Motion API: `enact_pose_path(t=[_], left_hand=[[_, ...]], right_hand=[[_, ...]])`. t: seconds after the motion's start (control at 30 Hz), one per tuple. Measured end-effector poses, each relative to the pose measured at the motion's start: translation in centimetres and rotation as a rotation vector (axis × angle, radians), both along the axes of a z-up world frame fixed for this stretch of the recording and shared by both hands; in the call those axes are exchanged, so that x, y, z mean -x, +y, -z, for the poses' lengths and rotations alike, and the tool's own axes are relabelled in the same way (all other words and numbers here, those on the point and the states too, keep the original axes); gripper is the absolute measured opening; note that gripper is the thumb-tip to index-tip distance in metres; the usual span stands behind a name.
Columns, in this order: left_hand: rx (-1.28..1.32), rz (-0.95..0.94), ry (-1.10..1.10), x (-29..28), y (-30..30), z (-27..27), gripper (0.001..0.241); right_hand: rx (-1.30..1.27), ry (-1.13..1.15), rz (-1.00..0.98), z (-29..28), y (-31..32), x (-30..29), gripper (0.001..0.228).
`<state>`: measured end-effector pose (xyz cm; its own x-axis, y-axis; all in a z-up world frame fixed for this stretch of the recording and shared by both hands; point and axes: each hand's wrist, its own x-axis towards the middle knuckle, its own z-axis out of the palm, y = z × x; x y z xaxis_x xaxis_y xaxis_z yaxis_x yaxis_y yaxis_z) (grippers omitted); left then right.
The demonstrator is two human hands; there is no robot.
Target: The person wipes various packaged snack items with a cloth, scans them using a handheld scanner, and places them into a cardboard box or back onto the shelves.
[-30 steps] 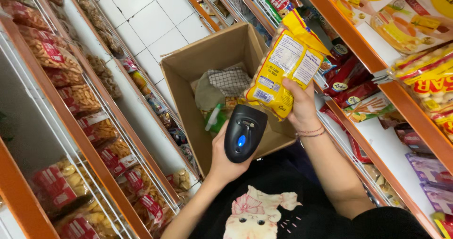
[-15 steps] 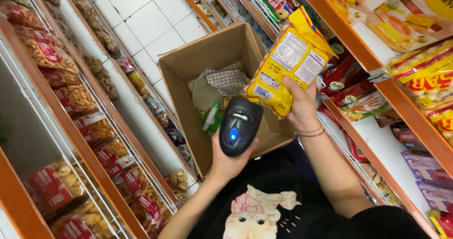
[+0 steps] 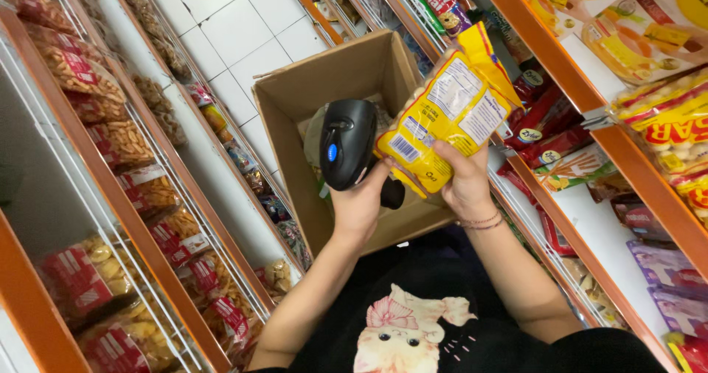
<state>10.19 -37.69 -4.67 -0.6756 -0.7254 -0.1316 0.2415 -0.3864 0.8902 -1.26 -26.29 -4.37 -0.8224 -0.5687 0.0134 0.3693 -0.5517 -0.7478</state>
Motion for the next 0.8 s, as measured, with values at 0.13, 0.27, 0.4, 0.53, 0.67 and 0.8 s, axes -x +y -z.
enact_pose_path(t=[0.13, 0.27, 0.4, 0.53, 0.67, 0.8], left_hand=[[0.123, 0.046, -0.003, -0.9, -0.2, -0.3, 0.043], [0.415, 0.108, -0.165, -1.9, -1.3, -1.7, 0.028], [0.668, 0.112, -0.157, -4.0, -1.3, -4.4, 0.042], [0.817, 0.224, -0.16, -5.3, -0.4, -5.3, 0.042], [0.804, 0.263, -0.169, -5.8, 0.4, -5.3, 0.04], [0.773, 0.257, -0.146, -6.0, 0.5, -5.7, 0.042]], right_hand=[[-0.003, -0.06, -0.052, -0.4, 0.4, 1.3, 0.068], [-0.027, -0.009, -0.053, -1.0, 0.9, 1.9, 0.066], [-0.005, -0.009, -0.053, -1.9, 0.9, 2.8, 0.067], [-0.003, 0.019, -0.091, -2.3, 0.7, 2.8, 0.068], [-0.033, 0.058, -0.045, -1.8, 0.4, 2.7, 0.068], [-0.044, 0.059, -0.044, -2.1, 0.2, 2.5, 0.068]])
